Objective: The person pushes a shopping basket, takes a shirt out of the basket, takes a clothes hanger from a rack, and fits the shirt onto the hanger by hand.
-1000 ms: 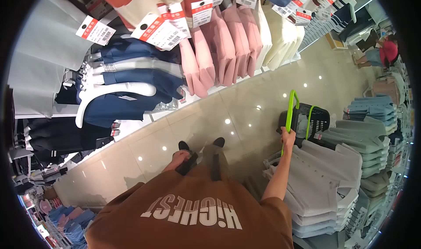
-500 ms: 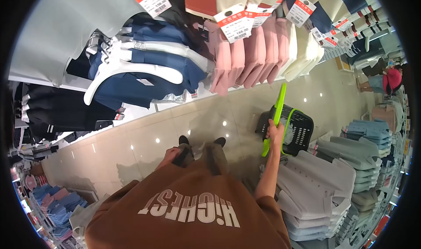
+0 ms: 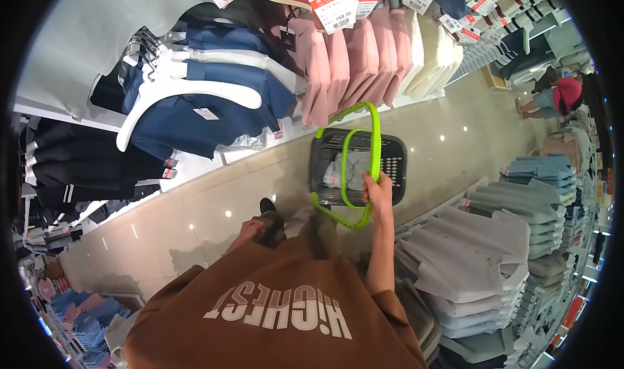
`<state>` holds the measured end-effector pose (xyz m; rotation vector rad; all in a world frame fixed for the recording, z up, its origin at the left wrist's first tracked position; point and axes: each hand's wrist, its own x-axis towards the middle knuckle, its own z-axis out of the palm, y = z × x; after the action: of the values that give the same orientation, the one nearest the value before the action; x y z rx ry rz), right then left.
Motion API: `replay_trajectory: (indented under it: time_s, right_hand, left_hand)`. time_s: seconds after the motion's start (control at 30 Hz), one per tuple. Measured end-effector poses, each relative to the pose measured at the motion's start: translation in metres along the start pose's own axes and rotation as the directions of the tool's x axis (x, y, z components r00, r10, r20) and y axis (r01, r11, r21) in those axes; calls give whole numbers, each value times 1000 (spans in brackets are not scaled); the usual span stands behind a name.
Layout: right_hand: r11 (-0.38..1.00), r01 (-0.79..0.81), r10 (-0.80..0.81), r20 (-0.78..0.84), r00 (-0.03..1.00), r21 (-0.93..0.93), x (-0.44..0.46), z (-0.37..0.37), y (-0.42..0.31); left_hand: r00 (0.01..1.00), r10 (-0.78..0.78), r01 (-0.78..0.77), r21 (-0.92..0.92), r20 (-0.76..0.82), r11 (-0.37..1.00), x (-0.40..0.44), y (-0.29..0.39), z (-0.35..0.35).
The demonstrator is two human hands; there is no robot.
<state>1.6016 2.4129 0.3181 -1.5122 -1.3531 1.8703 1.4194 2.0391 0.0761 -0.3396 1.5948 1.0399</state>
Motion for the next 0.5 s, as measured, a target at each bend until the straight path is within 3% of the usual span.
replay_trajectory:
  time_s: [0.23, 0.33, 0.5]
  right_hand:
    - [954, -59, 66, 15, 998, -295, 57, -41, 73]
    - [941, -79, 120, 105, 987, -328, 72, -21, 89]
    - [927, -95, 184, 221, 958, -362, 85, 6, 114]
  left_hand:
    - [997, 8, -13, -54, -82, 998, -16, -21, 46]
    - [994, 1, -11, -93, -105, 996, -27, -35, 77]
    - [963, 99, -167, -268, -251, 949, -31, -94, 114]
